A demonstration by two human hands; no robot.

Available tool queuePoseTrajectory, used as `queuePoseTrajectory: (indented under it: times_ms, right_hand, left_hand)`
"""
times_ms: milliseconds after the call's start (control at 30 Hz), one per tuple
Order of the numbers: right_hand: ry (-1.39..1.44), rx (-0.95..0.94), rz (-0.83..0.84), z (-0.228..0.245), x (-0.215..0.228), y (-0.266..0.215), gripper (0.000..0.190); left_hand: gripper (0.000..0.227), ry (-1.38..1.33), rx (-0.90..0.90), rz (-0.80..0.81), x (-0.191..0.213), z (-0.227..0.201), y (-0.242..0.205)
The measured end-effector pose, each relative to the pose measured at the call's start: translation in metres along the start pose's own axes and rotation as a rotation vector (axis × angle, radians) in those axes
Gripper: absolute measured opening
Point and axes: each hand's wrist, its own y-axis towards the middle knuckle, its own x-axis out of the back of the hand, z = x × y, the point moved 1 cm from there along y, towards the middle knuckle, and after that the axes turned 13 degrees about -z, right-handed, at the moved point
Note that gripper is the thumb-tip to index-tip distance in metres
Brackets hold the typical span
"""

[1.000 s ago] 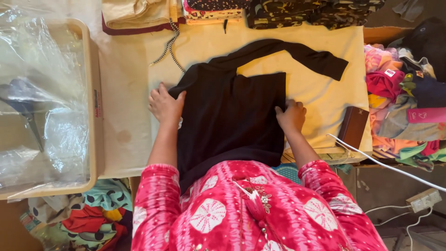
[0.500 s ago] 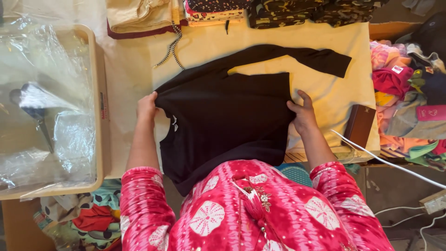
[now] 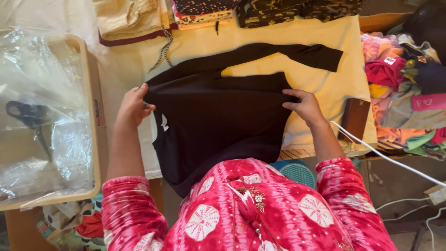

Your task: Folding and stacking various clothing items on a table.

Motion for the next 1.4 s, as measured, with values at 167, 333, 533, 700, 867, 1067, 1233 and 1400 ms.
queuePoseTrajectory:
  times_ms: [167, 333, 533, 700, 867, 1067, 1233, 1400]
  right_hand:
    - [-0.512, 0.273, -0.109, 0.015, 0.002, -0.02, 0.041]
    - [-0.651, 0.366, -0.245, -0.009, 0.0, -0.048, 0.024]
    - [-0.498, 0.633, -0.288, -0.003, -0.011, -0.07, 0.021]
    - [-0.31, 0.333, -0.24, 0.007, -0.013, -0.063, 0.018]
    - [0.012, 0.136, -0.185, 0.016, 0.006, -0.006, 0.022]
    - [0.272, 0.45, -0.349, 0.125, 0.04, 0.059, 0.018]
    - [0.43, 0.822, -0.421, 0.241, 0.046, 0.041, 0.008]
    - [0.335, 1.078, -0.41, 0.239, 0.042, 0.032, 0.008]
  left_hand:
    - [0.037, -0.08, -0.041, 0.038, -0.007, 0.03, -0.037]
    - [0.041, 0.662, -0.629, -0.32, -0.017, 0.173, -0.051]
    - [0.038, 0.791, -0.525, -0.283, -0.063, 0.192, -0.122]
    - [0.035, 0.276, -0.075, -0.074, -0.053, 0.125, -0.133]
    - [0.04, -0.265, -0.311, -0.005, -0.047, 0.038, -0.076]
    - [0.076, -0.558, -0.566, -0.111, -0.048, -0.168, -0.08]
    - [0.04, -0.648, -0.943, -0.208, -0.013, -0.236, -0.105]
    - [0.022, -0.334, -1.316, -0.352, 0.024, -0.214, -0.154]
